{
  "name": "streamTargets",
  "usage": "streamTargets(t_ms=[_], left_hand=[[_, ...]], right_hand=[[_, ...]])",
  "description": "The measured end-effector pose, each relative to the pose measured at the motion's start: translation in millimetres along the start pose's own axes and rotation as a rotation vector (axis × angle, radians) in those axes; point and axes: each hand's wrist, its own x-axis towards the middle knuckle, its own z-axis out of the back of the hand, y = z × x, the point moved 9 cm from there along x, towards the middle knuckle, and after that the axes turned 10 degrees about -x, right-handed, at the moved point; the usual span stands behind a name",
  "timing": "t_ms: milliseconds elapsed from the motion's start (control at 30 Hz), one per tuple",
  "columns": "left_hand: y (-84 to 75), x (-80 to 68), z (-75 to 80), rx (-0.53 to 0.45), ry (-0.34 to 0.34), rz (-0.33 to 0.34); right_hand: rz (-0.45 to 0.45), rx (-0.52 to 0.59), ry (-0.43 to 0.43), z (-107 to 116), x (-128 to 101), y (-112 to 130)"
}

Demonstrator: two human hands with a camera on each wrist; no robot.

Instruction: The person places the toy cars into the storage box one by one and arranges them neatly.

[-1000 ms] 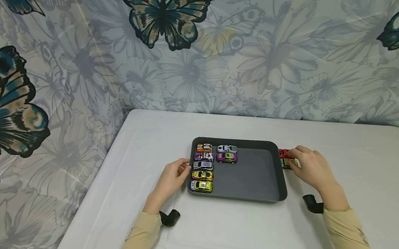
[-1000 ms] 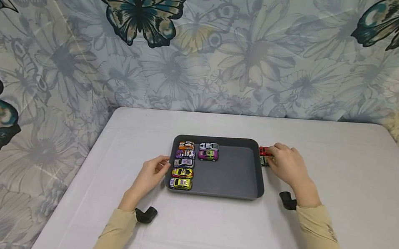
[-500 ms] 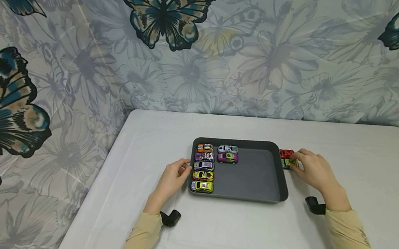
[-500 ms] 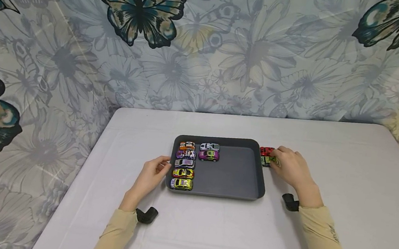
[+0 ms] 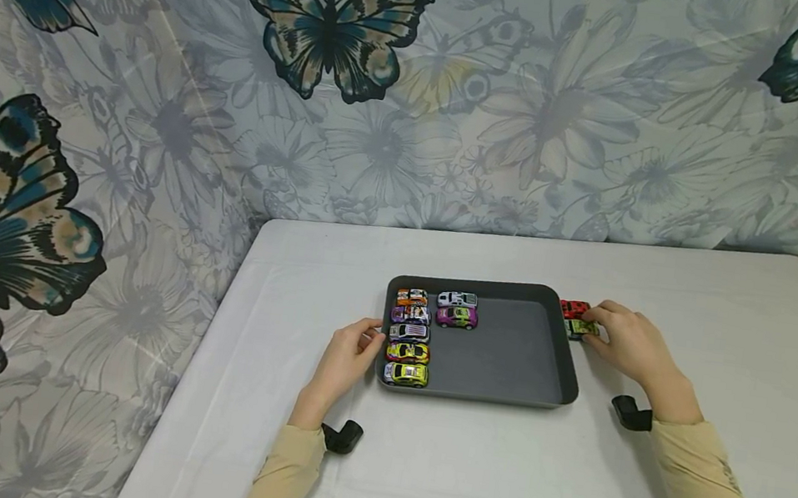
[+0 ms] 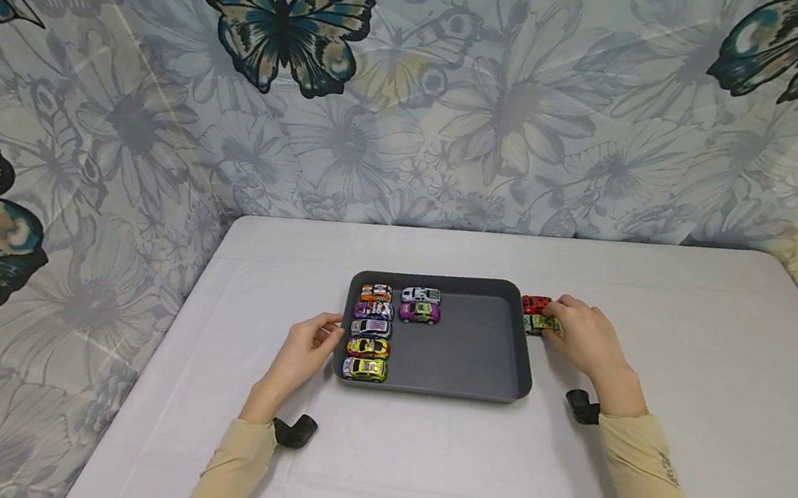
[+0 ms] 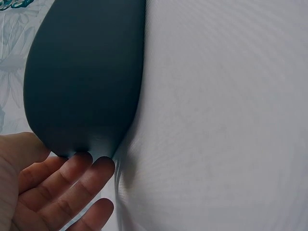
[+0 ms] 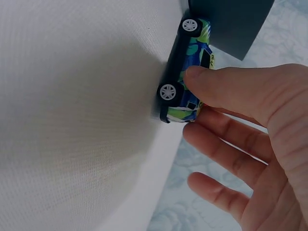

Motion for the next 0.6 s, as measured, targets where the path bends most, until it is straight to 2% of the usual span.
streamTargets(t_ms=[333,600], left_hand=[[0.0,0.0,0.1,0.0,0.0,0.001],[-0.4,0.0,0.2,0.002,0.0,-0.001]], right_hand=[[-0.026,0.028,0.049,-5.3,0.2,-3.9],[-0.014,0.043,0.033,-4.2,0.3,-2.5]])
